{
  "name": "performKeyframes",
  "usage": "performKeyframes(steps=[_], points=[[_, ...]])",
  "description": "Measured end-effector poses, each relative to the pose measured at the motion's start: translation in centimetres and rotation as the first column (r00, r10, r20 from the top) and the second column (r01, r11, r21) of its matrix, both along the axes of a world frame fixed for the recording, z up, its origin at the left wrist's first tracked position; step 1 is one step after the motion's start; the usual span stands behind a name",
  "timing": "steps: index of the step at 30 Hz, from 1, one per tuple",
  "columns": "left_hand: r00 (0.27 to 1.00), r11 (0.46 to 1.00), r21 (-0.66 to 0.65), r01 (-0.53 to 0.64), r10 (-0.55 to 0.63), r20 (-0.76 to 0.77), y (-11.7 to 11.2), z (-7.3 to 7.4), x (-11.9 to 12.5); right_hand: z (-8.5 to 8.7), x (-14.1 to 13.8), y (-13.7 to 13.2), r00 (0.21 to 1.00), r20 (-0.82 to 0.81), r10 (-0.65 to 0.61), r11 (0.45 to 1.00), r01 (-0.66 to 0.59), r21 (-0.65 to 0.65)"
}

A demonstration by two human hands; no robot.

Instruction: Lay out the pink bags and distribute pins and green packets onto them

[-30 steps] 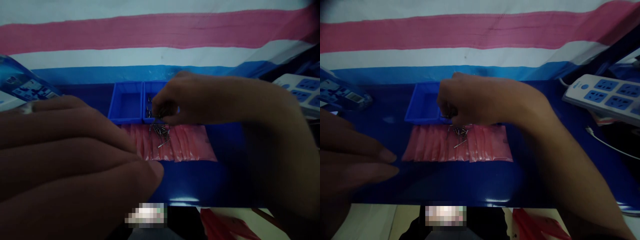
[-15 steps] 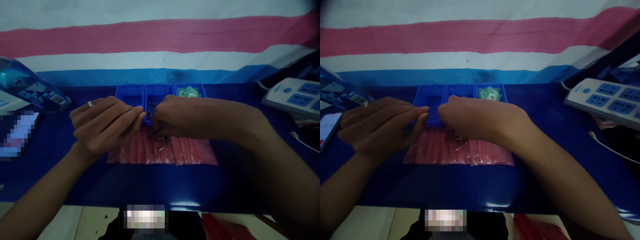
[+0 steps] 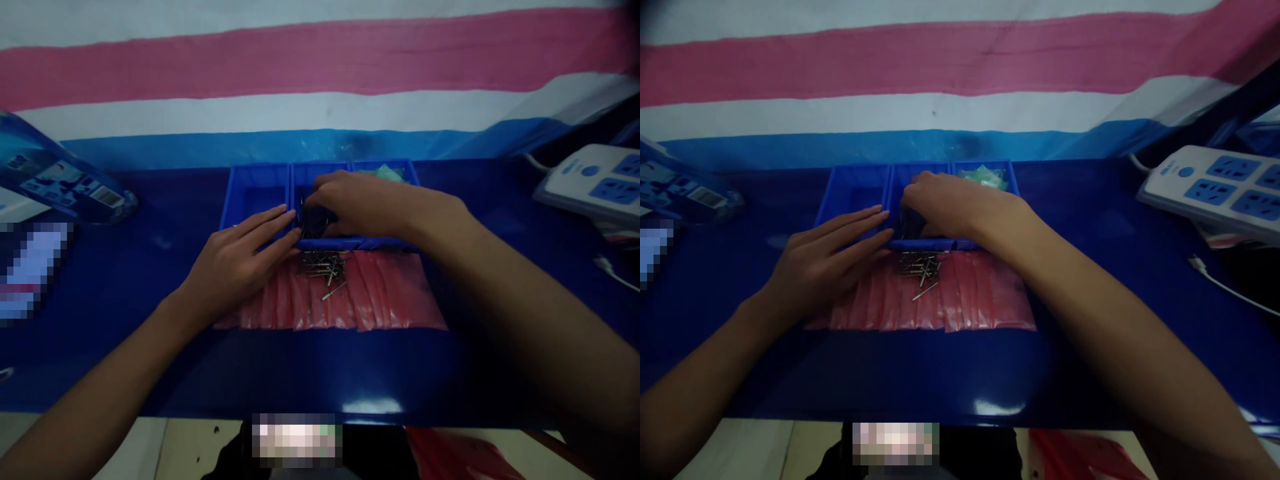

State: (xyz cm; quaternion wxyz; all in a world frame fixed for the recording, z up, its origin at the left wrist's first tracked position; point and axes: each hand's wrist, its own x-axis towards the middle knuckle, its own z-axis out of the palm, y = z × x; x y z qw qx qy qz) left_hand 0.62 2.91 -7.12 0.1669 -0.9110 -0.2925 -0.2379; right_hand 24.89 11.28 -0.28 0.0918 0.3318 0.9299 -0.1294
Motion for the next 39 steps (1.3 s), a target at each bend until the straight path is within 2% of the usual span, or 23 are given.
performKeyframes(steps=[6,12,17,22,31,37,39], points=[[0.996,0.999,0.006,0.032,-0.033,0.087,0.2,-0.6,0.0,-0.2,-0.8,0.1,1.000,0.004,-0.014,0.998,0.014,-0.060],[0.994,0.999,0.016,0.051,-0.053,0.094,0.2,-0.6,0.2,-0.8,-0.4,0.9,0.999,-0.017,-0.046,0.999,0.045,-0.019],[0.994,0.998,0.026,0.055,-0.057,0.097,0.4,-0.7,0.0,-0.8,-0.2,1.3,0.993,-0.120,0.013,0.997,-0.023,-0.080],[0.994,0.999,0.009,0.050,-0.051,0.094,0.3,-0.7,-0.2,-0.1,0.0,1.4,0.984,-0.176,0.028,0.994,-0.045,-0.096],[0.993,0.997,-0.027,0.068,-0.065,0.095,0.1,-0.6,-0.3,1.4,1.2,1.6,0.978,-0.206,0.025,0.999,-0.019,0.032],[0.992,0.997,-0.043,0.065,-0.060,0.114,0.3,-0.9,-0.5,3.5,1.7,0.1,0.976,-0.207,0.062,0.994,-0.042,0.100],[0.991,0.997,-0.035,0.069,-0.064,0.114,0.3,-0.9,-0.6,4.0,1.6,-0.8,0.972,-0.225,0.073,0.995,-0.056,0.078]])
